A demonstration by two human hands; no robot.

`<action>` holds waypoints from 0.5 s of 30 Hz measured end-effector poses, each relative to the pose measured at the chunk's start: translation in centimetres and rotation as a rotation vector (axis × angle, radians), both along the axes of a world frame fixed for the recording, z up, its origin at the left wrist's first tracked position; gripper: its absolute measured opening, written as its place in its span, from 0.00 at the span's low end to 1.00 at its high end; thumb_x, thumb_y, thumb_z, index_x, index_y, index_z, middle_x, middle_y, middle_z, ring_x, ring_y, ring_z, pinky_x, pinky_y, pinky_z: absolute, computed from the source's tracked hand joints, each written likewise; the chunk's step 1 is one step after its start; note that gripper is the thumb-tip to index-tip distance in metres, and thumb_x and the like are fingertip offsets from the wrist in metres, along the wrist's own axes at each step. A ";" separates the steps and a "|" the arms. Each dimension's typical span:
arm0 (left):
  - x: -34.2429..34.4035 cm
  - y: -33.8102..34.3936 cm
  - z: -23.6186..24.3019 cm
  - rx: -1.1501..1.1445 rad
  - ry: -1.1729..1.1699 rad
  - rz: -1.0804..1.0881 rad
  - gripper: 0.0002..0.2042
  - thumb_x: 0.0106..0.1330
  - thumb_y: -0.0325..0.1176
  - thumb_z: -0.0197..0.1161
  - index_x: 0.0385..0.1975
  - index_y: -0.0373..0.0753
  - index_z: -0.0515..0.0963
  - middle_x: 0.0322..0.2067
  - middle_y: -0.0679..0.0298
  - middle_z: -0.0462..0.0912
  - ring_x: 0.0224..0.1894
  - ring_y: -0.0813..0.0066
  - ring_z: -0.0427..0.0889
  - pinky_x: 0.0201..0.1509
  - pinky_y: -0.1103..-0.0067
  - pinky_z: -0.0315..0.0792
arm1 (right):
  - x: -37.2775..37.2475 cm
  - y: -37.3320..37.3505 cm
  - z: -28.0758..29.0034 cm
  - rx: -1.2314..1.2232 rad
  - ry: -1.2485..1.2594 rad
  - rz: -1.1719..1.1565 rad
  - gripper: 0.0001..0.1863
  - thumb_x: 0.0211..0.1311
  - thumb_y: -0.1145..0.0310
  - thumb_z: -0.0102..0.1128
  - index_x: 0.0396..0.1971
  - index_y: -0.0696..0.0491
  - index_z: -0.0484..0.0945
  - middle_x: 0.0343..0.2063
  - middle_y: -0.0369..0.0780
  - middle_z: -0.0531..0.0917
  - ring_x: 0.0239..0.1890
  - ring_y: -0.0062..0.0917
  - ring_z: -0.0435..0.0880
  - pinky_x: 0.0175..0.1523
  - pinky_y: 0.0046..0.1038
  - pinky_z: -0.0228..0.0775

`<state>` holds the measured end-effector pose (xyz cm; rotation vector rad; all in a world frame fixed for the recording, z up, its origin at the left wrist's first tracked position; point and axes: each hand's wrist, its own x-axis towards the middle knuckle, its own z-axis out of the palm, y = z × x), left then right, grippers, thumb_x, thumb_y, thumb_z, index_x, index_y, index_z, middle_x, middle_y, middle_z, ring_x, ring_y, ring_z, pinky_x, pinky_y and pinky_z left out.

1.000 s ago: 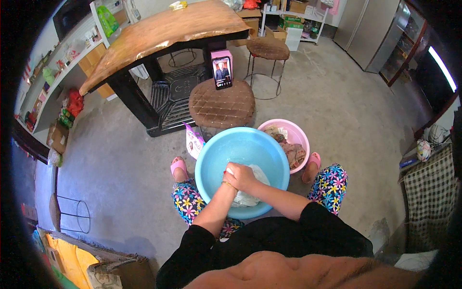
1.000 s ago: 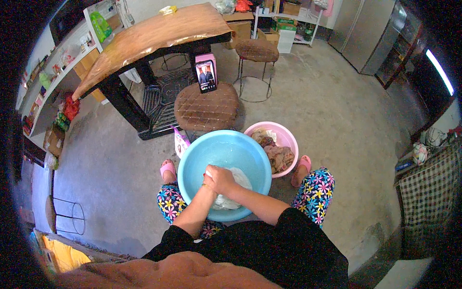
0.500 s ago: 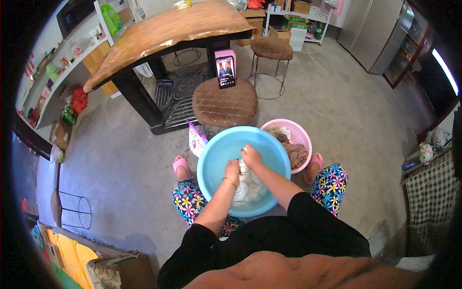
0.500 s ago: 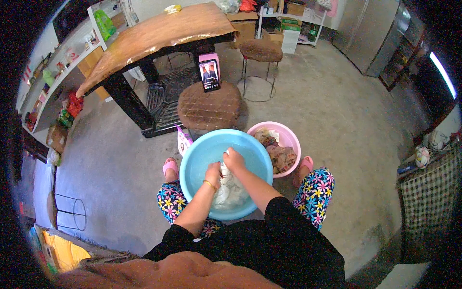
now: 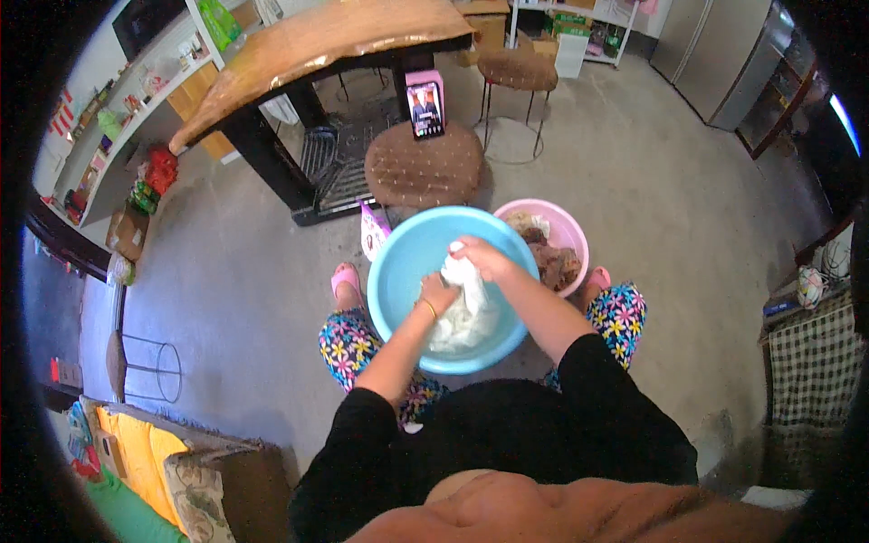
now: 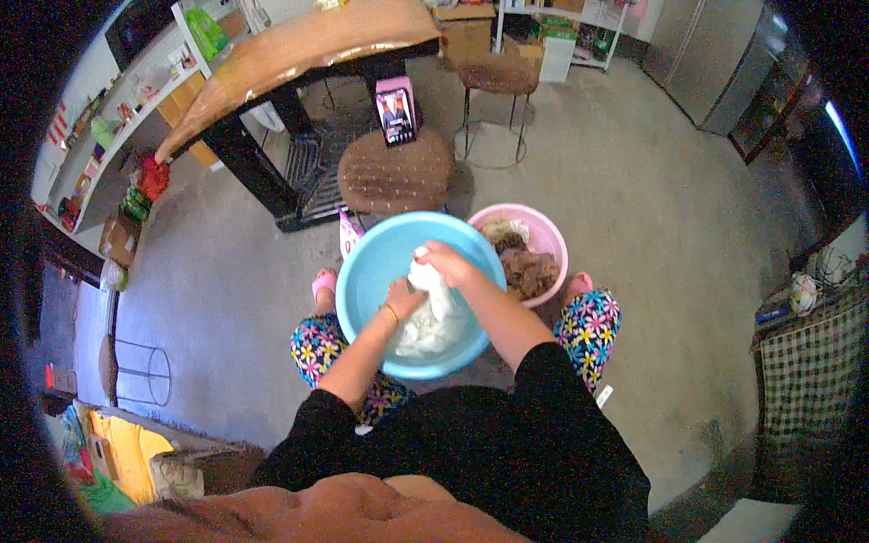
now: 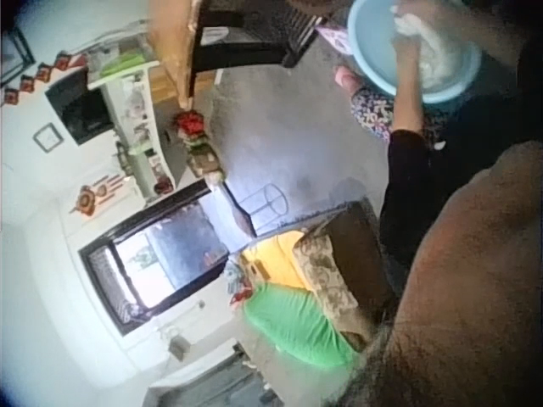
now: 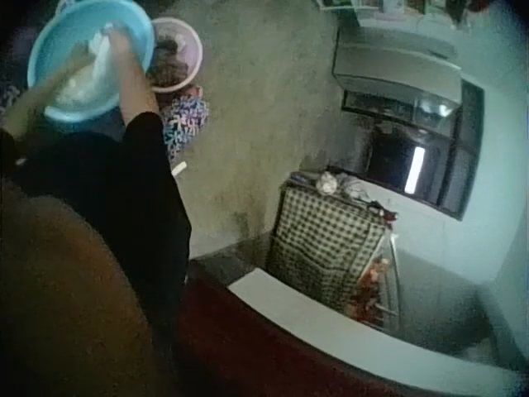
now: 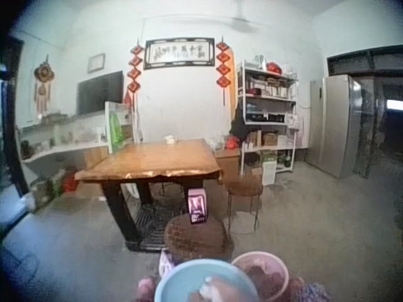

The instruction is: The person washes a white garment in a basin of water by hand, wrings it out, and places it into an adjacent basin. The person then takes a patterned garment from the basin and washes it in the water by hand.

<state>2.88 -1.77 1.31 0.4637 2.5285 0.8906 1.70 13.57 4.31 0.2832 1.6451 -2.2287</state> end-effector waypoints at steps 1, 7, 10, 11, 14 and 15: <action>0.5 0.8 2.0 0.069 0.055 0.053 0.33 0.44 0.44 0.61 0.50 0.32 0.64 0.50 0.44 0.64 0.55 0.47 0.57 0.60 0.67 0.53 | 0.3 0.6 1.5 -0.012 0.024 0.042 0.12 0.46 0.76 0.53 0.35 0.57 0.72 0.32 0.40 0.76 0.36 0.27 0.75 0.41 0.27 0.68; -2.3 -0.7 6.1 0.454 0.163 -0.198 0.27 0.48 0.38 0.61 0.49 0.35 0.65 0.45 0.54 0.72 0.50 0.60 0.68 0.54 0.72 0.61 | 0.7 0.0 10.6 -0.063 0.178 0.191 0.13 0.45 0.77 0.53 0.35 0.58 0.73 0.32 0.40 0.76 0.37 0.27 0.75 0.42 0.27 0.67; -2.1 -1.0 9.8 0.635 -0.297 -0.176 0.22 0.53 0.33 0.59 0.48 0.35 0.67 0.41 0.62 0.75 0.43 0.74 0.73 0.48 0.78 0.65 | 0.7 0.7 13.8 -0.144 0.193 0.169 0.13 0.45 0.78 0.52 0.35 0.58 0.72 0.32 0.40 0.76 0.37 0.26 0.76 0.43 0.26 0.68; -1.5 -0.7 12.3 0.655 -0.263 -0.134 0.20 0.55 0.32 0.58 0.48 0.35 0.67 0.40 0.64 0.75 0.42 0.78 0.72 0.47 0.81 0.65 | 0.8 1.3 14.6 -0.189 0.229 0.130 0.13 0.45 0.78 0.52 0.35 0.58 0.72 0.32 0.40 0.76 0.37 0.25 0.76 0.43 0.26 0.68; -1.5 -1.1 14.2 0.804 -0.193 -0.056 0.17 0.56 0.32 0.57 0.45 0.35 0.70 0.37 0.68 0.75 0.38 0.83 0.71 0.43 0.85 0.65 | 1.1 1.8 17.2 -0.206 0.368 0.116 0.12 0.46 0.78 0.52 0.35 0.58 0.72 0.32 0.40 0.76 0.37 0.24 0.76 0.44 0.25 0.68; -1.8 -1.6 14.7 0.802 -0.174 -0.029 0.16 0.56 0.31 0.57 0.44 0.35 0.70 0.36 0.68 0.75 0.36 0.84 0.71 0.40 0.86 0.65 | 1.4 1.9 18.0 -0.178 0.403 0.109 0.13 0.46 0.78 0.51 0.36 0.58 0.72 0.33 0.39 0.76 0.38 0.24 0.75 0.45 0.25 0.67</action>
